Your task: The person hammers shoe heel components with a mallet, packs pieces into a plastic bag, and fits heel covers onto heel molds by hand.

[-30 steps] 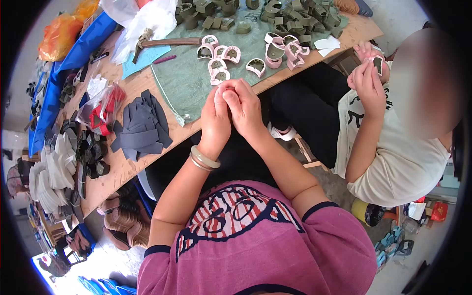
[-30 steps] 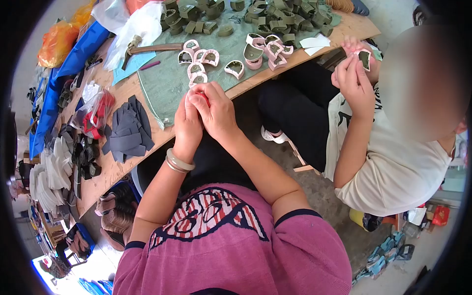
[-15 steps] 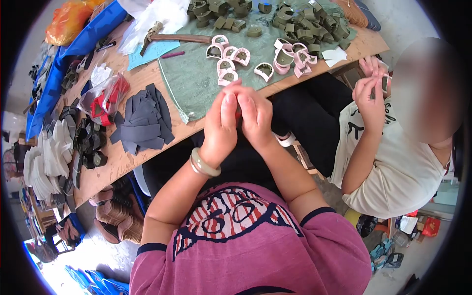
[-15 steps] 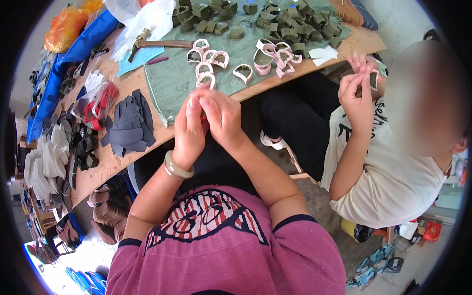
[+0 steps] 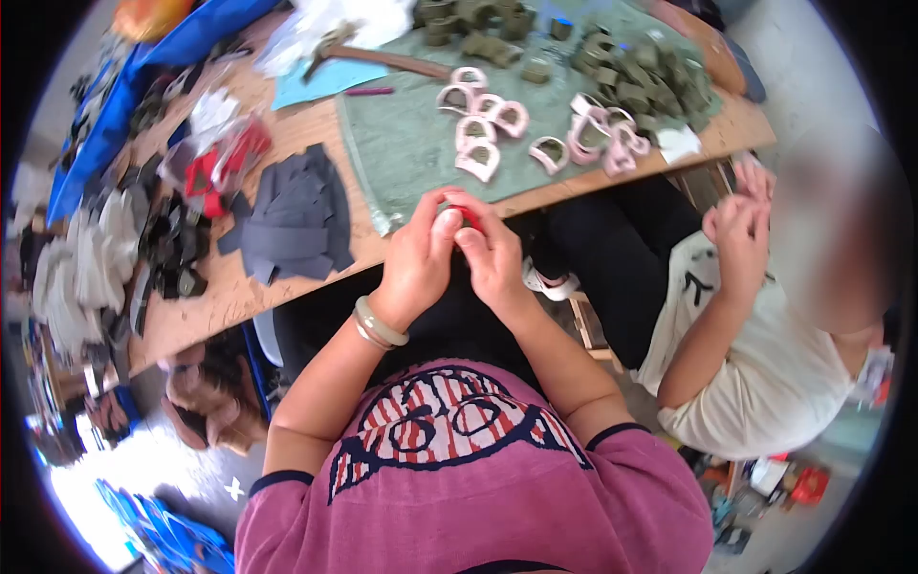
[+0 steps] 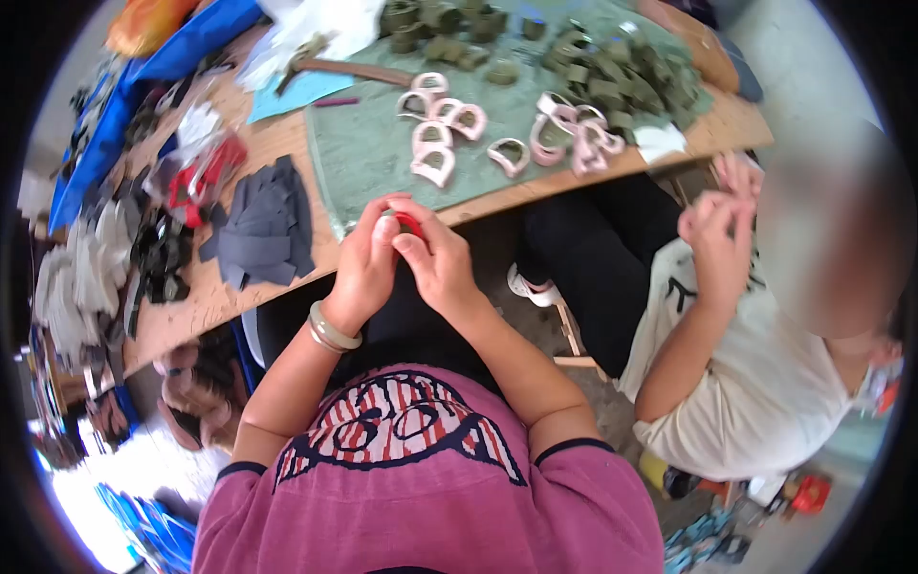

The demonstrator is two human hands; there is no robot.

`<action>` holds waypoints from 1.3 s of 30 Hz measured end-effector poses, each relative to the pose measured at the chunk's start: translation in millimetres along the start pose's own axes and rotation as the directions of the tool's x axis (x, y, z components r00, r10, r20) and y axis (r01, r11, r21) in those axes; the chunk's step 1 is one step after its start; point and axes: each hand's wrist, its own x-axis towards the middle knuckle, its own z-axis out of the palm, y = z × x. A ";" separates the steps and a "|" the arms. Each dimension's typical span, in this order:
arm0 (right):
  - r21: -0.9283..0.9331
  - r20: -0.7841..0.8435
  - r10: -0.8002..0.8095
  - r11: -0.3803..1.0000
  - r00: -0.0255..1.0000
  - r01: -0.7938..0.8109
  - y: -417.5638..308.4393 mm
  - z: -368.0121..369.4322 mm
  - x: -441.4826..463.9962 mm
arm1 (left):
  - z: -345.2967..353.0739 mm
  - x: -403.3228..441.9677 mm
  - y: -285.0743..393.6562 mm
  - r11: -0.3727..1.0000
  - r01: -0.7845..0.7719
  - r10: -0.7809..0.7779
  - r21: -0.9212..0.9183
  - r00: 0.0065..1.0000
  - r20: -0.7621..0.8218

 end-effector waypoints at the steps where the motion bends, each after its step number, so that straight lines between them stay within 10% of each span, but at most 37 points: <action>1: -0.036 -0.034 -0.096 0.995 0.995 0.094 2.1 3.8 3.4 | -4.0 -1.3 -0.1 1.000 0.022 -0.021 0.011 0.999 -0.049; 6: -0.141 0.045 -0.206 0.967 0.977 0.211 -4.5 13.8 16.1 | -37.3 3.2 9.4 0.999 0.040 -0.037 0.030 0.994 -0.103; 10: -0.293 0.073 0.016 0.956 0.997 0.006 -7.0 10.6 21.4 | -38.9 13.5 24.4 0.989 0.030 -0.011 0.148 0.992 -0.124; 16: -0.244 -0.002 -0.168 0.956 0.986 0.163 2.1 22.4 38.1 | -45.2 37.4 10.4 0.791 -0.250 0.369 0.559 0.923 -0.110; 22: -0.338 0.055 -0.182 0.922 0.982 0.190 7.1 13.3 34.0 | -39.8 42.4 -27.1 0.743 -0.162 0.363 0.649 0.913 -0.188; 27: -0.613 -0.092 -0.523 0.701 0.847 0.366 -4.1 -52.1 28.7 | -37.6 35.6 -18.4 0.832 -0.125 0.273 0.540 0.940 -0.204; 31: -0.695 -0.506 -0.422 0.716 0.752 -0.066 6.8 -134.1 44.4 | -37.5 35.9 -17.9 0.845 -0.130 0.275 0.519 0.938 -0.213; 39: -0.549 -0.496 -0.113 0.809 0.861 -0.211 27.8 -176.8 67.7 | -39.5 34.1 -16.5 0.874 -0.114 0.258 0.473 0.932 -0.253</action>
